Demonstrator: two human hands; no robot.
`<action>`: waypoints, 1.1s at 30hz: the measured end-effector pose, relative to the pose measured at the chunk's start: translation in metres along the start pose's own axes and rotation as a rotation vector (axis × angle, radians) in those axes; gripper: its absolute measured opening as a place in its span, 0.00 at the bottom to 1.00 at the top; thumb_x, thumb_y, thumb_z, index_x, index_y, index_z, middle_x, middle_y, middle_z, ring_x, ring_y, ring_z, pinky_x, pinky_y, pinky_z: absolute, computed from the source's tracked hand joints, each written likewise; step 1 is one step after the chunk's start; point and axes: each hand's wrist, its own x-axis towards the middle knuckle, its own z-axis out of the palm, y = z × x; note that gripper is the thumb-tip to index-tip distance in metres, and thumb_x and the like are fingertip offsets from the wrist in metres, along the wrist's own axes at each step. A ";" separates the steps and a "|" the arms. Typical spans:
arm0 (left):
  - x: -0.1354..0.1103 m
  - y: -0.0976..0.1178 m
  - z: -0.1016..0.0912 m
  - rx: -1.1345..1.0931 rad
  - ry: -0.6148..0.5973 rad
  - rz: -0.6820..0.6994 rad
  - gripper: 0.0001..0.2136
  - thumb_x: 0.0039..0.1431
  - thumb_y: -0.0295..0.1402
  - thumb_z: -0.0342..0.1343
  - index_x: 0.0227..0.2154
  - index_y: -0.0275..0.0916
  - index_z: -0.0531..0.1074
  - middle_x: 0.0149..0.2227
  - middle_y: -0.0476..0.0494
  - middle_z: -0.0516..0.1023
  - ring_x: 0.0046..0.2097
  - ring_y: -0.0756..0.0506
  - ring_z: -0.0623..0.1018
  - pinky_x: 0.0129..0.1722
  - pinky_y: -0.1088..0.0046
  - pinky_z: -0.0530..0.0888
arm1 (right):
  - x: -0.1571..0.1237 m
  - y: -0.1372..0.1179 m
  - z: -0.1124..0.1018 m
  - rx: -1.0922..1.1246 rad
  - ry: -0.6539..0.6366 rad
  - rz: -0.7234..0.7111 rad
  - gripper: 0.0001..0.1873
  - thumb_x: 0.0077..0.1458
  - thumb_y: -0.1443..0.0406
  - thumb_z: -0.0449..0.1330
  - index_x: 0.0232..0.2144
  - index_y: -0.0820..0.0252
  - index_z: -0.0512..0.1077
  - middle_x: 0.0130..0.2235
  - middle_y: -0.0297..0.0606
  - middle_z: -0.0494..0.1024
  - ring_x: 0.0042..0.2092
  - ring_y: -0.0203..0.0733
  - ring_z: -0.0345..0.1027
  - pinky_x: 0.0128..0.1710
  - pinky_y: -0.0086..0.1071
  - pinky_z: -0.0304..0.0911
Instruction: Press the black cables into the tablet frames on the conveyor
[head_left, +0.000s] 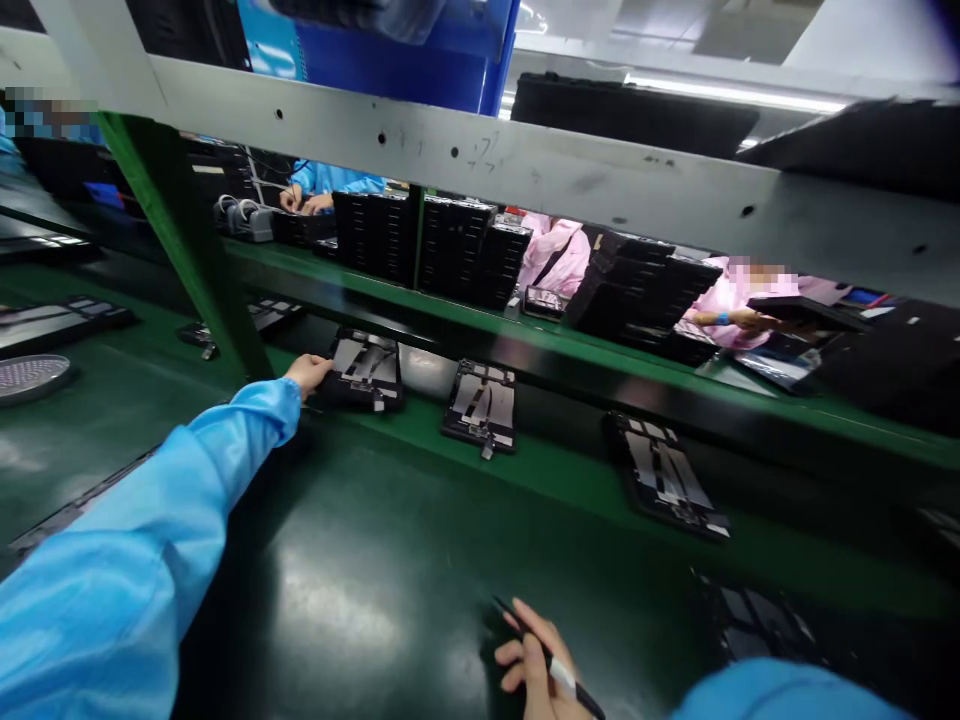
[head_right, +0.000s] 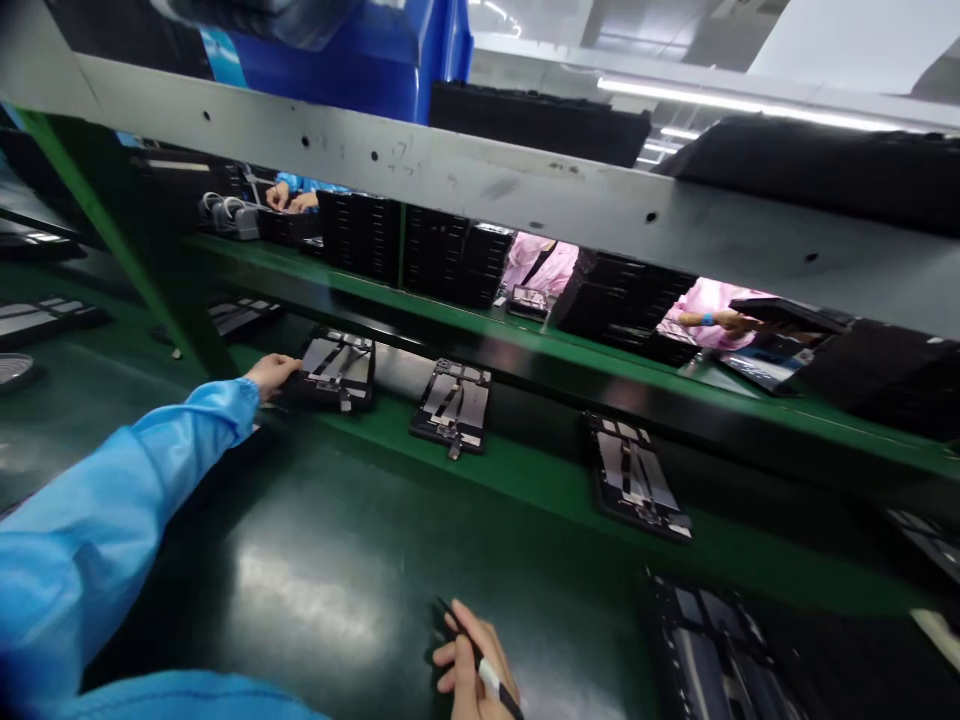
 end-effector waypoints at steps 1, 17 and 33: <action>-0.012 -0.002 -0.004 -0.029 -0.030 -0.005 0.14 0.70 0.38 0.57 0.51 0.34 0.72 0.47 0.41 0.76 0.42 0.44 0.79 0.41 0.64 0.80 | -0.001 -0.003 0.000 0.013 0.004 0.019 0.30 0.57 0.40 0.63 0.41 0.60 0.83 0.28 0.42 0.82 0.19 0.38 0.68 0.19 0.30 0.67; -0.251 -0.117 0.075 -0.182 -0.675 0.319 0.19 0.63 0.46 0.55 0.51 0.39 0.67 0.44 0.42 0.79 0.45 0.42 0.80 0.41 0.69 0.77 | 0.002 -0.018 -0.052 -0.180 -0.160 0.006 0.30 0.60 0.53 0.64 0.61 0.59 0.70 0.56 0.53 0.79 0.52 0.54 0.79 0.50 0.45 0.75; -0.283 -0.122 0.066 0.269 -0.575 0.986 0.21 0.69 0.41 0.55 0.62 0.44 0.65 0.55 0.41 0.75 0.49 0.43 0.79 0.45 0.72 0.77 | -0.016 -0.048 -0.071 -0.380 -0.262 -0.053 0.31 0.53 0.63 0.69 0.59 0.56 0.71 0.57 0.48 0.79 0.57 0.56 0.75 0.56 0.47 0.73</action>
